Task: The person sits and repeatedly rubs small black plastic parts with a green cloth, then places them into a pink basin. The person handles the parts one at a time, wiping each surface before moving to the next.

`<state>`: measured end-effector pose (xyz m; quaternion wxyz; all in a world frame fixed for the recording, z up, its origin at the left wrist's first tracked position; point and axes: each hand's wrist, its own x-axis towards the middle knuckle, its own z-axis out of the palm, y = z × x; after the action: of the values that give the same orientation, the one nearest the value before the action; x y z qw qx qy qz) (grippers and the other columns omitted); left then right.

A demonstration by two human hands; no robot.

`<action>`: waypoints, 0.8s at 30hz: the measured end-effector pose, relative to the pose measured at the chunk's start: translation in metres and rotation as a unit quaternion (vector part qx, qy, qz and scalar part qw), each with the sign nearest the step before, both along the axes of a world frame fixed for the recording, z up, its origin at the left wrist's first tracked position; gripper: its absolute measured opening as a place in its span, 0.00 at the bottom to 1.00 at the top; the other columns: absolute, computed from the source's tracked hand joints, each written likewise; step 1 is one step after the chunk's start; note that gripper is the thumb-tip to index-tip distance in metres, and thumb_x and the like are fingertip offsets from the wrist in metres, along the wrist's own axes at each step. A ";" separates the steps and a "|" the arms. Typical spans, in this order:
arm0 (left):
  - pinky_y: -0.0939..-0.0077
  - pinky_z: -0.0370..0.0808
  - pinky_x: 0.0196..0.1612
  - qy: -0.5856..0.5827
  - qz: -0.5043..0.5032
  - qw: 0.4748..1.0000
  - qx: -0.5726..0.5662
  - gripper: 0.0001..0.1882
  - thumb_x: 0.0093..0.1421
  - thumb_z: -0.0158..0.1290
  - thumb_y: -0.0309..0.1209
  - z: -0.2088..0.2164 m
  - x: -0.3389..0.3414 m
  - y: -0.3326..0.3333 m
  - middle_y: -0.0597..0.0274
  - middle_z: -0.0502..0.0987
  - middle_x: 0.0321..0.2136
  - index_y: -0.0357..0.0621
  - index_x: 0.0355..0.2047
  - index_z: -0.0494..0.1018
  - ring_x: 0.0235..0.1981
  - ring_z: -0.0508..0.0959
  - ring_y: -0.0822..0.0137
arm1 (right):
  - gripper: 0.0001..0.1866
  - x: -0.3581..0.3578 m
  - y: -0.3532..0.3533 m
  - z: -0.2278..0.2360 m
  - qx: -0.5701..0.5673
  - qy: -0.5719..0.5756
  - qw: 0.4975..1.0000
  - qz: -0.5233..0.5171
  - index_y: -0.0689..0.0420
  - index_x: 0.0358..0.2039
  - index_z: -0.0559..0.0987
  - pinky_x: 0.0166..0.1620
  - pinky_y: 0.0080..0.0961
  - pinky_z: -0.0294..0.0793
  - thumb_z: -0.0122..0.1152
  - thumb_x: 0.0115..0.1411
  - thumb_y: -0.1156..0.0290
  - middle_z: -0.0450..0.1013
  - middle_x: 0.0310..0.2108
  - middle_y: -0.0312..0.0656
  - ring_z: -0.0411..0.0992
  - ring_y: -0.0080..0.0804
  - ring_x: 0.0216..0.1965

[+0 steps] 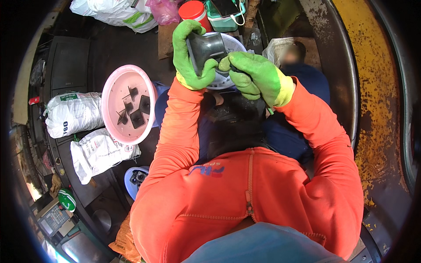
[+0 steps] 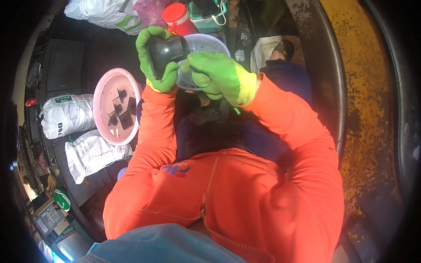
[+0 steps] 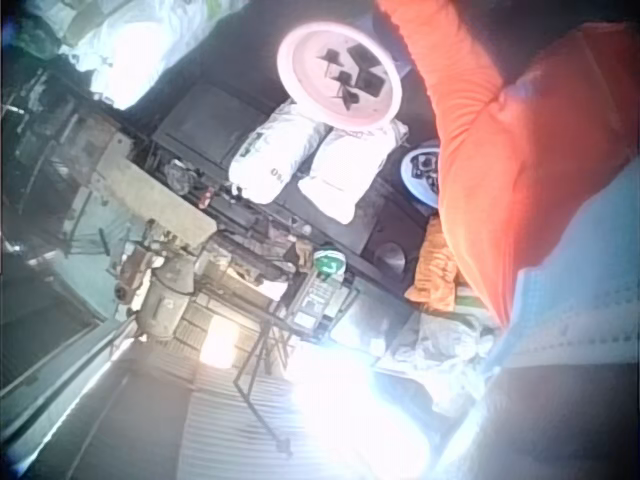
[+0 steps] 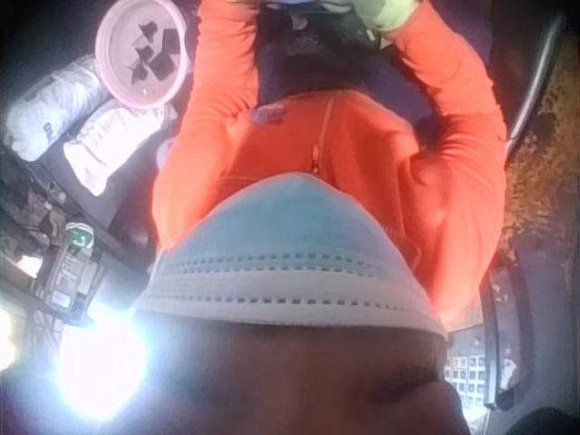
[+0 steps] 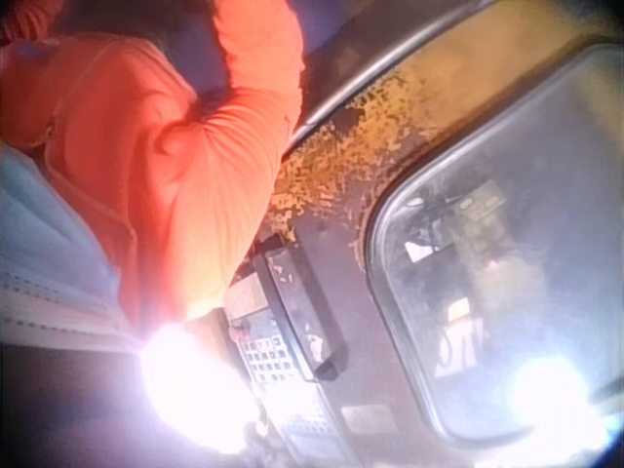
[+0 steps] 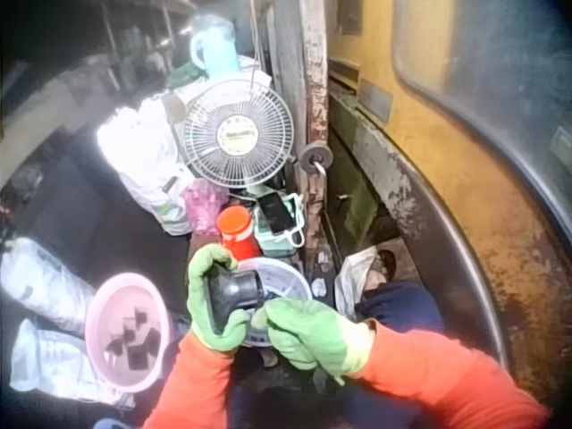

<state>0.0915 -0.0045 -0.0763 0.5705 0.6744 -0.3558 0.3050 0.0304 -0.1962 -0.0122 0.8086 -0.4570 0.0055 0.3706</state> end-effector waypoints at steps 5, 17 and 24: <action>0.66 0.69 0.54 0.111 -0.077 0.984 -0.115 0.45 0.49 0.57 0.31 -0.005 -0.003 -0.015 0.53 0.66 0.50 0.38 0.66 0.49 0.49 0.70 0.61 | 0.19 0.027 -0.019 -0.004 0.221 0.103 0.969 -0.041 0.58 0.45 0.73 0.15 0.17 0.48 0.40 0.71 0.56 0.55 0.16 0.25 0.49 0.14 0.11; 0.34 0.65 0.56 0.326 -0.452 0.640 -0.529 0.46 0.56 0.50 0.62 0.016 -0.021 0.013 0.36 0.65 0.57 0.40 0.64 0.56 0.56 0.67 0.34 | 0.16 0.071 0.004 -0.044 -0.098 -0.143 0.973 -0.153 0.59 0.48 0.72 0.28 0.20 0.70 0.53 0.60 0.71 0.71 0.30 0.37 0.70 0.25 0.24; 0.32 0.66 0.54 0.298 -0.390 0.707 -0.510 0.46 0.56 0.46 0.66 0.013 -0.096 0.110 0.35 0.60 0.60 0.45 0.65 0.56 0.55 0.68 0.33 | 0.12 0.085 0.019 -0.075 -0.030 -0.057 0.996 -0.059 0.57 0.48 0.70 0.30 0.29 0.71 0.49 0.64 0.71 0.70 0.30 0.40 0.70 0.32 0.28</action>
<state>-0.0048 0.1054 -0.0638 0.9719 0.1378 -0.1890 -0.0264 0.1156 -0.1769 -0.0868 0.8137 -0.5007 -0.0027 0.2954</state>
